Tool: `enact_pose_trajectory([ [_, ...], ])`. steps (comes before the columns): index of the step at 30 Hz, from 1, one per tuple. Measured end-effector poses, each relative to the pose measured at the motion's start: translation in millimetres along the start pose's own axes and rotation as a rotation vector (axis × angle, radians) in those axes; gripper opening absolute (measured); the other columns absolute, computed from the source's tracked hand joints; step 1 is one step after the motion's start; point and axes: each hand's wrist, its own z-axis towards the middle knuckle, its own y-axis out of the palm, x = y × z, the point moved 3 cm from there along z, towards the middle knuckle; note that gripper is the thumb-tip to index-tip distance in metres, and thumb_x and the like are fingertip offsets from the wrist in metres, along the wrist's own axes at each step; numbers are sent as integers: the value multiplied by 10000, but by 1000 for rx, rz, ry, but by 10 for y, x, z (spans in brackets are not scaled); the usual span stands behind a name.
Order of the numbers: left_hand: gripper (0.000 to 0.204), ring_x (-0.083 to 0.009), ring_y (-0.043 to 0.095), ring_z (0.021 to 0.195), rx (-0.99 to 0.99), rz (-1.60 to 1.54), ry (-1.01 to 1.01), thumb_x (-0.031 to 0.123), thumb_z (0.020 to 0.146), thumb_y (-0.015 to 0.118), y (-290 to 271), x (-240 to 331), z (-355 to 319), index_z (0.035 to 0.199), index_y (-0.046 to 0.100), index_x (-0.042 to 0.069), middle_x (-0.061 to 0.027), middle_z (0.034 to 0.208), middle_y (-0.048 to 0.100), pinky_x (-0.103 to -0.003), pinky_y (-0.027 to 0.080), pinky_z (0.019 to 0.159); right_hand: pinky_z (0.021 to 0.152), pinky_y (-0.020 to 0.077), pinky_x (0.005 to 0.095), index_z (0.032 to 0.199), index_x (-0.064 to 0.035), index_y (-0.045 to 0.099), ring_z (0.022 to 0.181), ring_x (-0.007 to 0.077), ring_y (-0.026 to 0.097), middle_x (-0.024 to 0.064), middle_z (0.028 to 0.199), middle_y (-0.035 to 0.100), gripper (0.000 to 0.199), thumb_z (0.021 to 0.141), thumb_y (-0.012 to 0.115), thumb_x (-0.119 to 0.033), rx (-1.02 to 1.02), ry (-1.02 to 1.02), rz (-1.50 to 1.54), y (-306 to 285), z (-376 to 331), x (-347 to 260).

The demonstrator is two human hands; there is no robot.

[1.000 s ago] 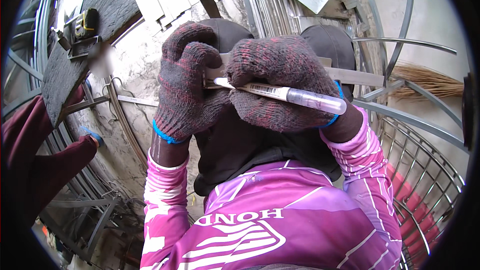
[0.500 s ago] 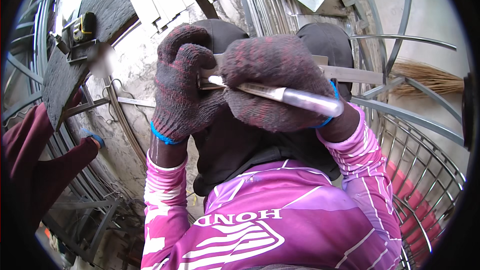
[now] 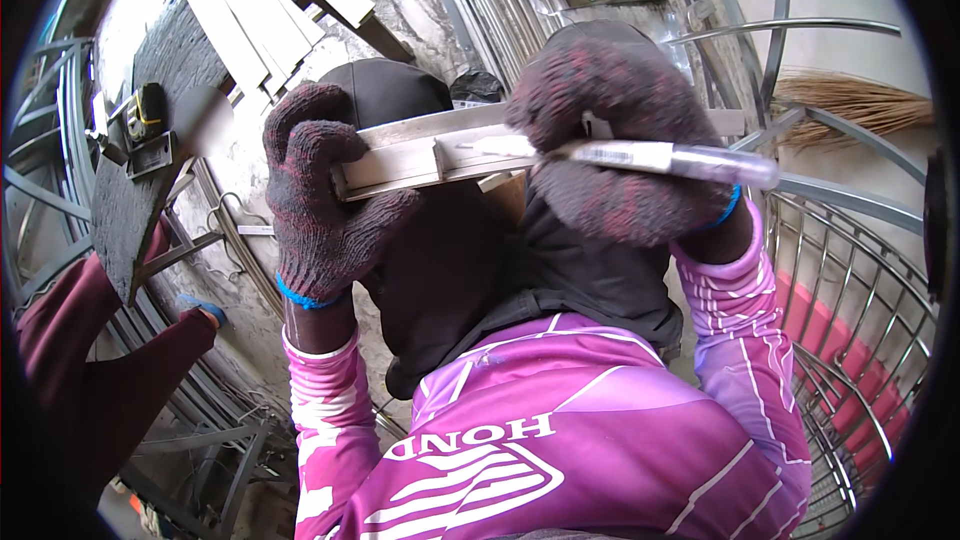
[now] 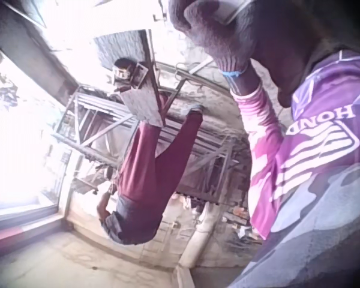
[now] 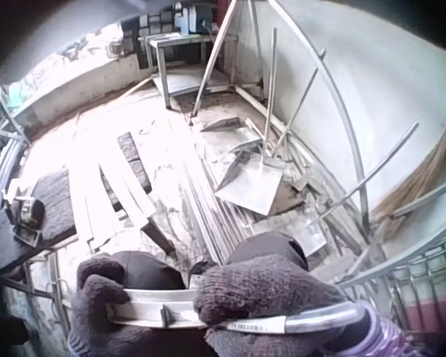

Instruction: The person places metal strips into a metal guide template and marks lines on the strips using a marker.

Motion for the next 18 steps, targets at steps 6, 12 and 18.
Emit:
enact_pose_trajectory([
  [6, 542, -359, 566, 1138, 1, 1, 1, 335, 624, 916, -17, 10, 3, 955, 590, 55, -206, 1198, 564, -444, 478, 942, 606, 478, 394, 881, -78, 554, 693, 354, 599, 114, 774, 564, 170, 760, 669, -47, -36, -53, 34, 152, 58, 27],
  [12, 534, -351, 570, 1127, -4, 17, -4, 321, 624, 919, -20, 21, 5, 940, 579, 56, -198, 1193, 557, -438, 479, 940, 610, 487, 403, 859, -83, 551, 713, 353, 626, 113, 790, 589, 158, 764, 675, -60, -4, -108, 81, 180, 35, 75],
  [18, 524, -346, 571, 1125, 0, 0, -18, 299, 626, 919, -22, 34, 0, 940, 576, 57, -194, 1190, 554, -436, 480, 940, 610, 487, 407, 866, -94, 563, 722, 367, 622, 119, 785, 588, 166, 758, 686, -70, 49, -160, 37, 215, 21, 86],
])
